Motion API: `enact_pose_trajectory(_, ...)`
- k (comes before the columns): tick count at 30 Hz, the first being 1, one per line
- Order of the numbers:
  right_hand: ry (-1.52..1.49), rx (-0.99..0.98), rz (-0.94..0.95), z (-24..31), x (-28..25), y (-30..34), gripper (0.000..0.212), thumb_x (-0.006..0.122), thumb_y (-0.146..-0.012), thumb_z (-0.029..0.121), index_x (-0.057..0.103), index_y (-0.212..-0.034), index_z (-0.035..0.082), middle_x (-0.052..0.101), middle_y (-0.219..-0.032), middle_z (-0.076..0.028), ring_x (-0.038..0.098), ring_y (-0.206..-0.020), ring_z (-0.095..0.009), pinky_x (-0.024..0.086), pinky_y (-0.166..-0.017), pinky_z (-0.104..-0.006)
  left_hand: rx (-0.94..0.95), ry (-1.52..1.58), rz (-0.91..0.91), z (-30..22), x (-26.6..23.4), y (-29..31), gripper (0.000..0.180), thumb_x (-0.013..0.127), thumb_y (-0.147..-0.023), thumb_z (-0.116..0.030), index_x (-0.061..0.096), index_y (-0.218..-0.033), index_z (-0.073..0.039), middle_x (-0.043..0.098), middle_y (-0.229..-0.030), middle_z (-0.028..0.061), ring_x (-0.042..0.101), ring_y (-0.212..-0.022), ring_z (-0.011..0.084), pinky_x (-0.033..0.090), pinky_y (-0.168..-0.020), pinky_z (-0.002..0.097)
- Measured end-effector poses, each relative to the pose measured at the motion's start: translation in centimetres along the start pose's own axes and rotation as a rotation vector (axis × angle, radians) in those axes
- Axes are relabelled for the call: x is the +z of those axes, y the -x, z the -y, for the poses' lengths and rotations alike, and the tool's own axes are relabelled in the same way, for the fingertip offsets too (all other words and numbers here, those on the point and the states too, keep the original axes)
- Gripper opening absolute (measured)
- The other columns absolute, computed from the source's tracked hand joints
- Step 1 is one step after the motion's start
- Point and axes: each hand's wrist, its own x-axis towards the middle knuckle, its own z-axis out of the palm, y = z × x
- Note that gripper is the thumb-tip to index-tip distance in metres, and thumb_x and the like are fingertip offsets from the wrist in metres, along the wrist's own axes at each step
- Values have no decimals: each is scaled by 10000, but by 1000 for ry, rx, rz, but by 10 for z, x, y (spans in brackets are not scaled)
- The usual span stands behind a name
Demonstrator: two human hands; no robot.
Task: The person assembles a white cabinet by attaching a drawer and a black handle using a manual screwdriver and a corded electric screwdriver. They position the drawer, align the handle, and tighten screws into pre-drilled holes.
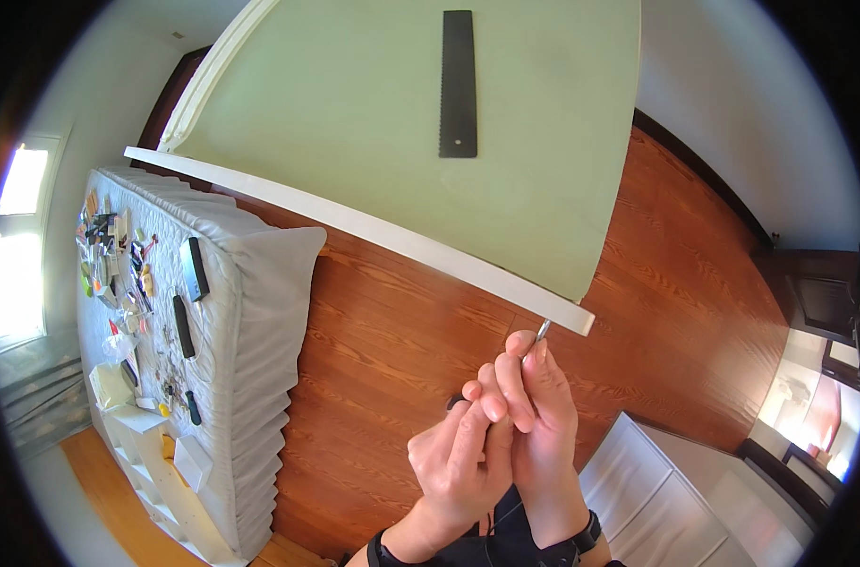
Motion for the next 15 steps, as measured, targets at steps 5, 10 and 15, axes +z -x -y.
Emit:
enact_pose_trajectory(5,279,35,-194,14,14,5,324,381,-1034,234,552,-1136,-23,479,-600,6,557,-668,-121,504,-861,-333,-601,851,248,-17,-13,-3,248,451,-1008,-216,560,-906,-19,332,-570,-60,243,-410,43,206,-410,206)
enact_pose_trajectory(10,312,32,-343,9,25,6,334,391,-1032,268,587,-1075,1,436,-569,31,510,-578,-95,503,-824,-321,-657,1006,354,-13,-16,-9,197,491,-984,-191,574,-910,-28,400,-555,-34,324,-386,74,254,-392,218)
enact_pose_trajectory(15,-44,1,-28,2,13,-6,327,364,-1039,264,573,-1097,19,405,-563,58,456,-535,-63,498,-803,-308,411,-422,-78,-4,4,-4,138,565,-931,-96,611,-858,12,533,-629,6,484,-469,87,356,-440,220)
